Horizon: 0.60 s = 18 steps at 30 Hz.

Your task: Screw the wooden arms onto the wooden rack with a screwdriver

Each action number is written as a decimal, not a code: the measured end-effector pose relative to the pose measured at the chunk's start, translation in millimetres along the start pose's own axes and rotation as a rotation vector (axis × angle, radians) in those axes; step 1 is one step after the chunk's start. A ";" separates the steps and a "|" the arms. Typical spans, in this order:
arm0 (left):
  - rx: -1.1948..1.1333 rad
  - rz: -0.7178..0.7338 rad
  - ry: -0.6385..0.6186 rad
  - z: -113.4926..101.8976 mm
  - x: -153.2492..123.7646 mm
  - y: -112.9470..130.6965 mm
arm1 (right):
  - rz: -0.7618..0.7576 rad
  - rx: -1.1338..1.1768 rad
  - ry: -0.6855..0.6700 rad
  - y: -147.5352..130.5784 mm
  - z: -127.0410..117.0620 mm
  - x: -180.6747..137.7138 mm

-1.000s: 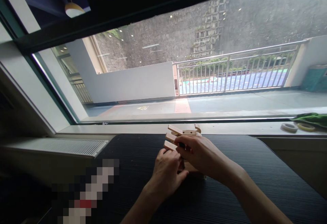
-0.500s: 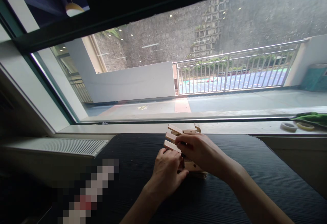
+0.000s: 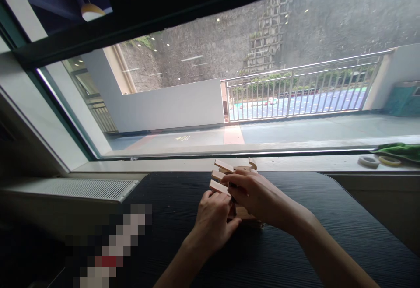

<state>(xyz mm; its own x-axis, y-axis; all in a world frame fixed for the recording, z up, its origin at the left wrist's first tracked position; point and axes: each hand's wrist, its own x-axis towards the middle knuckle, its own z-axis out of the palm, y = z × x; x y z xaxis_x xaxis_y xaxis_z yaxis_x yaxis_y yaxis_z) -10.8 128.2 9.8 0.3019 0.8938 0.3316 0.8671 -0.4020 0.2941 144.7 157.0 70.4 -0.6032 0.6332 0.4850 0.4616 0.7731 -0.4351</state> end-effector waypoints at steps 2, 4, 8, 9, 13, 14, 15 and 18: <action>-0.001 -0.006 0.007 -0.2 -0.3 0.5 | 0.014 -0.014 0.005 2.0 0.5 0.9; -0.006 -0.009 0.010 -0.3 -0.6 0.8 | 0.029 -0.028 -0.001 1.1 -0.4 0.6; -0.013 0.002 0.000 0.0 -0.7 0.3 | 0.012 -0.033 -0.018 -6.2 -4.8 -2.0; -0.013 0.002 -0.002 0.2 -0.6 0.0 | 0.003 -0.029 -0.024 -8.0 -6.0 -2.6; -0.003 -0.004 0.001 0.7 -0.4 -0.7 | -0.007 -0.033 -0.057 -10.1 -7.5 -2.4; 0.002 -0.004 0.001 0.5 -0.4 -0.4 | -0.003 -0.038 -0.054 -8.9 -7.0 -1.9; 0.007 -0.002 0.000 0.2 -0.5 0.0 | 0.001 -0.041 -0.043 -7.2 -6.1 -1.3; 0.023 -0.003 -0.007 -1.1 -0.7 1.7 | 0.005 -0.051 -0.008 -0.8 -3.2 0.4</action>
<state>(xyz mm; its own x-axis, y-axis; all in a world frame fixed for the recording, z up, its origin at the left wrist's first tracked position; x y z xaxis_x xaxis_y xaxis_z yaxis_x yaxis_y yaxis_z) -10.0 126.6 11.0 0.3017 0.8965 0.3244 0.8768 -0.3945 0.2749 146.2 156.8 73.4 -0.6055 0.6371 0.4768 0.4975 0.7707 -0.3981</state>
